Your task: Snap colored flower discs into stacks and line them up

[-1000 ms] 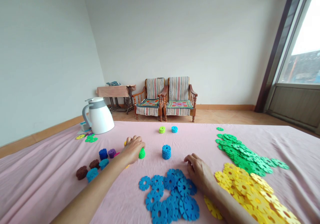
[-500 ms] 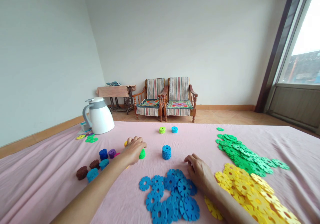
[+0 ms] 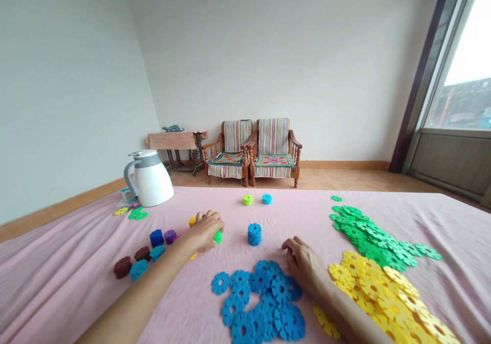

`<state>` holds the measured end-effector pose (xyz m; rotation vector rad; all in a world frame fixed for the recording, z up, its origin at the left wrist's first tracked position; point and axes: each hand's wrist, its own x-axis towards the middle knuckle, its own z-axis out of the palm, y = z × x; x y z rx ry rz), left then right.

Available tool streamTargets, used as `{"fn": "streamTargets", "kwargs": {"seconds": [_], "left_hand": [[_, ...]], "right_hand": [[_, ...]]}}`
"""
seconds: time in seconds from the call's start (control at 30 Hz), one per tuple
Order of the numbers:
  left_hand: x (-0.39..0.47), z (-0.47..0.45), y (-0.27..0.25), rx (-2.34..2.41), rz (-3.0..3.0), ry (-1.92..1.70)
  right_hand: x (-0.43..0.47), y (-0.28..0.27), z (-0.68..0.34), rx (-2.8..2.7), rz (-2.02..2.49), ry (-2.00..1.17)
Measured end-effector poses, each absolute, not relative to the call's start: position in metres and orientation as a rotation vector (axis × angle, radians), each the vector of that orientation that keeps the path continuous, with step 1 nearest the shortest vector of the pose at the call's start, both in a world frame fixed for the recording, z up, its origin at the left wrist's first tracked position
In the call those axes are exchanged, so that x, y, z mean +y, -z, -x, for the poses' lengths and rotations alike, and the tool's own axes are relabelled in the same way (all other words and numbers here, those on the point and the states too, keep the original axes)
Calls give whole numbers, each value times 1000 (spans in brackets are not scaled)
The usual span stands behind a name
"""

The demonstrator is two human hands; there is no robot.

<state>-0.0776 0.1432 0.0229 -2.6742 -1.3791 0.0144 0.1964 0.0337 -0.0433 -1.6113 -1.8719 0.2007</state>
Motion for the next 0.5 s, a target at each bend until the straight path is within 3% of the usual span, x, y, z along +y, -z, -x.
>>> {"fn": "streamTargets", "kwargs": {"seconds": [0.5], "left_hand": [[145, 76, -24, -1398, 2685, -59]], "right_hand": [[35, 45, -197, -1884, 1607, -183]]}}
